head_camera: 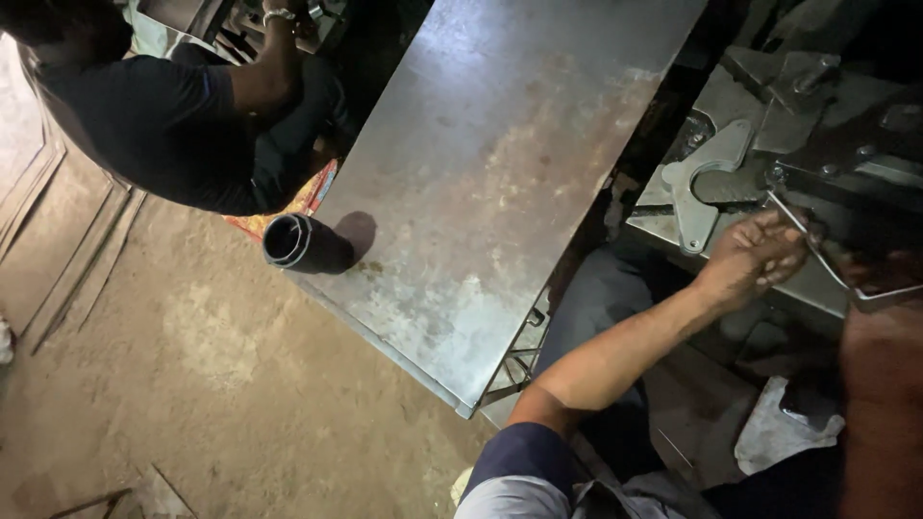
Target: Operating a stamping machine to fabricate metal parts.
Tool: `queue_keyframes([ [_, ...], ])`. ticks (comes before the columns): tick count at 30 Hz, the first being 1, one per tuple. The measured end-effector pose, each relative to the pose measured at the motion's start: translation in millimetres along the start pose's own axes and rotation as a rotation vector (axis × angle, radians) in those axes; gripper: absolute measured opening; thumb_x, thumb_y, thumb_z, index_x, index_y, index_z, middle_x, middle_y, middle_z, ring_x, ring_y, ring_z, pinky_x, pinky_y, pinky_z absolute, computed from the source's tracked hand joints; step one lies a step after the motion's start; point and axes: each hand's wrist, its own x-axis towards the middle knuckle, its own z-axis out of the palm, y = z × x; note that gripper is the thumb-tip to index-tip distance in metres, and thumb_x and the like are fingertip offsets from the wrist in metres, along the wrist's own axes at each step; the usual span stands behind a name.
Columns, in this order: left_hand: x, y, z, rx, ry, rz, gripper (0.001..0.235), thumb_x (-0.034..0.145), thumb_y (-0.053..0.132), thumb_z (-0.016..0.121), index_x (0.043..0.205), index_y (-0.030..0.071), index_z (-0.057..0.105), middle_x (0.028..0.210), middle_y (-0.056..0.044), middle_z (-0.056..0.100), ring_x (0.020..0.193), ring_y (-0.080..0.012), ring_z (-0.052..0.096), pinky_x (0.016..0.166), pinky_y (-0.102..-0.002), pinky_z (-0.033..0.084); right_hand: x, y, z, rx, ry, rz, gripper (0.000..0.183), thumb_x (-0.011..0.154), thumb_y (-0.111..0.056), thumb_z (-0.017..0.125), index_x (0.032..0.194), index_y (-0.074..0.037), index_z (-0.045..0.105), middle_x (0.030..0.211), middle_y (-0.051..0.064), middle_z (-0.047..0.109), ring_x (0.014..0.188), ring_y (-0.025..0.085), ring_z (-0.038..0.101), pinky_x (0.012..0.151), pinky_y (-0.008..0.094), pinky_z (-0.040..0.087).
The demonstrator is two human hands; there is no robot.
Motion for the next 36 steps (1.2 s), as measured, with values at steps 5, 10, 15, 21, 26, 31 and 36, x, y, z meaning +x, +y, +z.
queue_keyframes([
  [5,-7.0,42.1,42.1,-0.006,-0.053,-0.052,0.034,0.112,0.009,0.053,0.144,-0.001,0.05,0.114,-0.015,0.069,0.065,-0.0042,0.048,0.052,-0.019,0.034,-29.4,2.5,70.2,-0.305,-0.076,-0.124,0.015,0.119,-0.014,0.055,0.116,-0.003,0.064,0.119,0.009,0.071,0.113,0.021,0.07,0.107,0.035,0.054],
  [10,-9.3,30.2,47.7,0.4,0.111,-0.054,0.038,0.106,0.003,0.056,0.144,-0.003,0.051,0.12,-0.01,0.068,0.063,-0.007,0.052,0.048,-0.022,0.038,-38.5,-37.3,128.4,-0.883,-0.217,-0.227,0.034,0.129,-0.016,0.05,0.103,0.001,0.063,0.107,0.016,0.073,0.106,0.025,0.074,0.103,0.038,0.057],
  [15,-15.1,27.5,48.5,0.605,0.16,0.099,0.024,0.107,0.002,0.058,0.131,-0.002,0.062,0.113,-0.005,0.071,0.076,-0.0051,0.063,0.072,-0.025,0.054,-27.5,-28.4,107.6,-1.036,-0.165,-0.276,0.025,0.125,-0.013,0.046,0.107,0.004,0.054,0.106,0.021,0.071,0.108,0.027,0.073,0.101,0.039,0.059],
  [21,-14.6,33.1,56.7,0.793,0.324,0.09,0.02,0.108,0.007,0.063,0.126,-0.003,0.064,0.093,-0.008,0.071,0.069,-0.0052,0.06,0.064,-0.026,0.049,-24.5,-30.2,94.9,-0.986,-0.382,-0.37,0.026,0.127,-0.001,0.037,0.108,0.002,0.055,0.111,0.021,0.071,0.112,0.026,0.073,0.106,0.038,0.059],
  [26,-12.8,21.5,46.6,0.772,0.295,0.116,0.022,0.109,0.01,0.063,0.126,-0.002,0.063,0.09,-0.004,0.069,0.07,-0.0036,0.059,0.065,-0.024,0.048,-11.6,-27.0,102.4,-1.374,-0.226,-0.509,0.022,0.125,-0.001,0.039,0.11,0.007,0.052,0.113,0.023,0.072,0.114,0.03,0.073,0.096,0.039,0.06],
  [31,-15.5,26.6,51.2,0.743,0.279,0.065,0.02,0.11,0.009,0.061,0.126,-0.002,0.064,0.089,-0.004,0.069,0.068,-0.0041,0.06,0.064,-0.023,0.048,33.8,84.3,-52.3,-1.221,-0.259,-0.471,0.023,0.128,0.001,0.037,0.113,0.006,0.053,0.116,0.024,0.068,0.111,0.032,0.07,0.103,0.043,0.058],
  [36,-17.1,24.8,48.2,0.965,0.307,0.148,0.019,0.108,0.007,0.062,0.125,-0.001,0.067,0.093,-0.003,0.071,0.075,-0.0038,0.059,0.072,-0.022,0.049,32.5,-8.0,45.1,-1.182,-0.24,-0.549,0.031,0.126,0.004,0.029,0.11,0.004,0.056,0.112,0.022,0.069,0.106,0.03,0.071,0.098,0.039,0.059],
])
